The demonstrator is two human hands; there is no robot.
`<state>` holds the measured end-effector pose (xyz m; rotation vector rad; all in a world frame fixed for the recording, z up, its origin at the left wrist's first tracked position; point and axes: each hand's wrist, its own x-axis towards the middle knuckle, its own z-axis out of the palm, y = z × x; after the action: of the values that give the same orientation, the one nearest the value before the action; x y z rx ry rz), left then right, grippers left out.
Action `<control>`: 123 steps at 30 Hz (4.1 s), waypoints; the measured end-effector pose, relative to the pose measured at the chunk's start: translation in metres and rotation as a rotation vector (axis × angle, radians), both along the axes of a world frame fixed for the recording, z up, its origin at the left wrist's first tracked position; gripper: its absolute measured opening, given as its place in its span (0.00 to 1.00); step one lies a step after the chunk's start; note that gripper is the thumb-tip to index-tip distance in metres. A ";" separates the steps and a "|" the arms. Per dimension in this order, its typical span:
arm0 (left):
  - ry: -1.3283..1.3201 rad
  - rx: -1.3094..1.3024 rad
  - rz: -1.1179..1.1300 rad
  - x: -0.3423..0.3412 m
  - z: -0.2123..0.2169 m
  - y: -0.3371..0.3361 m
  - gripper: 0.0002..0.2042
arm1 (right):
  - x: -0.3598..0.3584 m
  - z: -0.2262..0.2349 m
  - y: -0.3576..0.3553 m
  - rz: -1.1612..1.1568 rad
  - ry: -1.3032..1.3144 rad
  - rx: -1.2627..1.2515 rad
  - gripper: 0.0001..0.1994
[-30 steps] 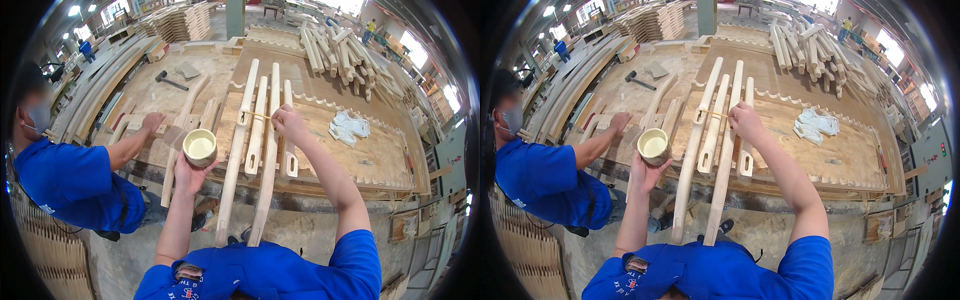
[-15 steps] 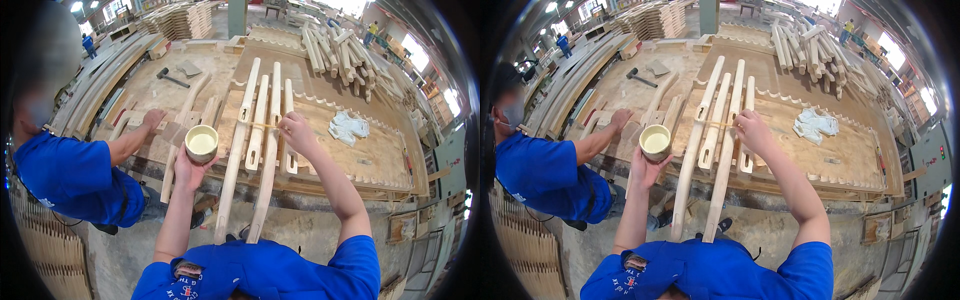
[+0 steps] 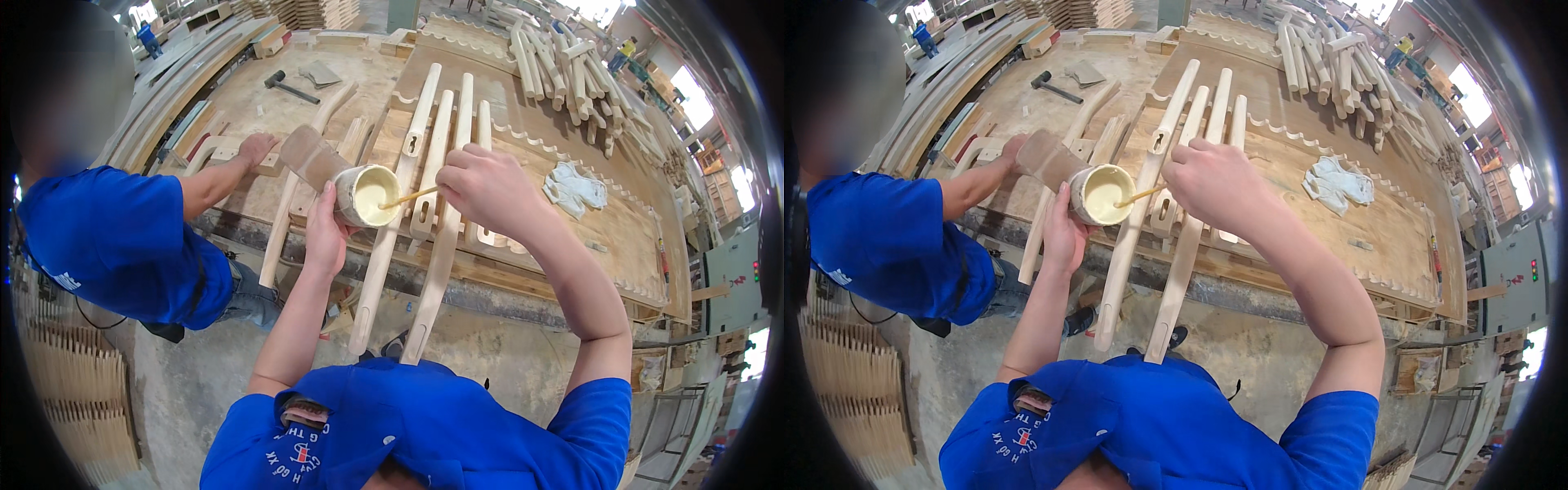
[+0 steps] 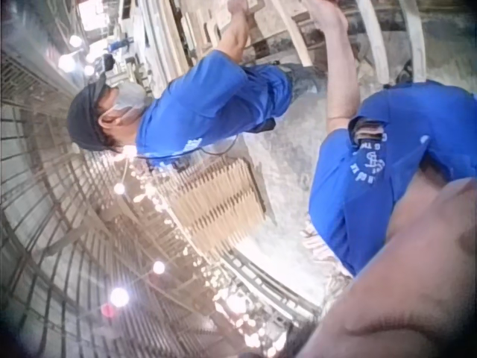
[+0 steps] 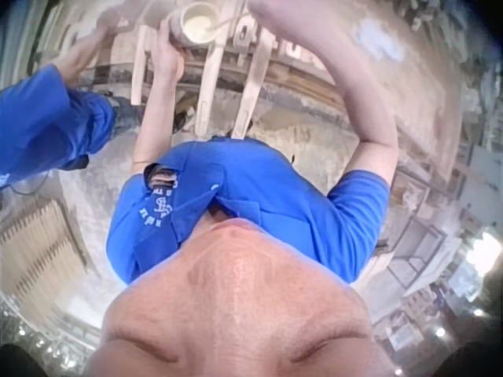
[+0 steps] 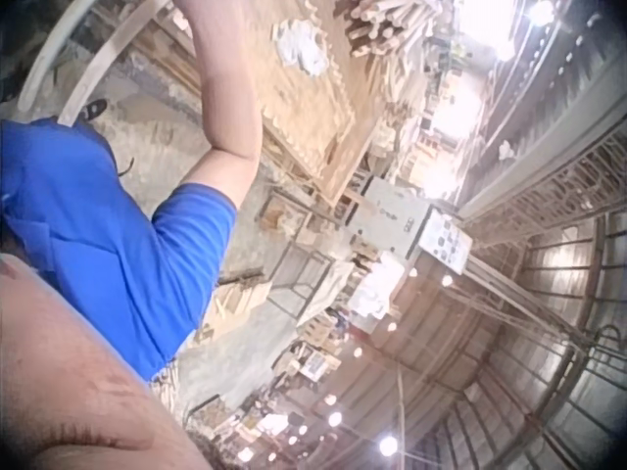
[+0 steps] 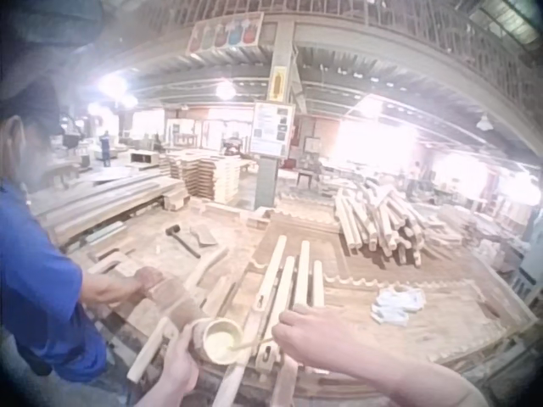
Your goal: The person applies a yellowish liquid to the ends of several wooden chair legs using a small brush and container. The person then wipes the brush on a cloth.
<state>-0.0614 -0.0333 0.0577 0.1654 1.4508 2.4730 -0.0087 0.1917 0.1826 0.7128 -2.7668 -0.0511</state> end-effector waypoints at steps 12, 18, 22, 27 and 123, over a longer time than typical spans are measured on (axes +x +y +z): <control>-0.171 0.200 -0.099 0.020 0.003 -0.005 0.23 | 0.024 -0.039 0.009 -0.087 -0.280 -0.708 0.06; -0.231 0.236 -0.179 0.026 0.003 0.004 0.24 | 0.034 -0.040 0.020 -0.264 -0.617 -0.788 0.07; -0.270 0.242 -0.184 0.028 0.004 0.010 0.24 | 0.038 -0.040 0.020 -0.256 -0.636 -0.864 0.08; -0.278 0.294 -0.208 0.030 -0.002 0.014 0.23 | 0.046 -0.045 0.021 -0.179 -0.479 -0.810 0.10; -0.333 0.339 -0.026 0.078 -0.045 -0.006 0.19 | 0.102 -0.074 -0.034 -0.426 -0.444 -0.966 0.07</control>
<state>0.0165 -0.0394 0.0126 -0.1563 0.8889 2.5543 0.0928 0.1575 0.1089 -0.1442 -2.7585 1.3796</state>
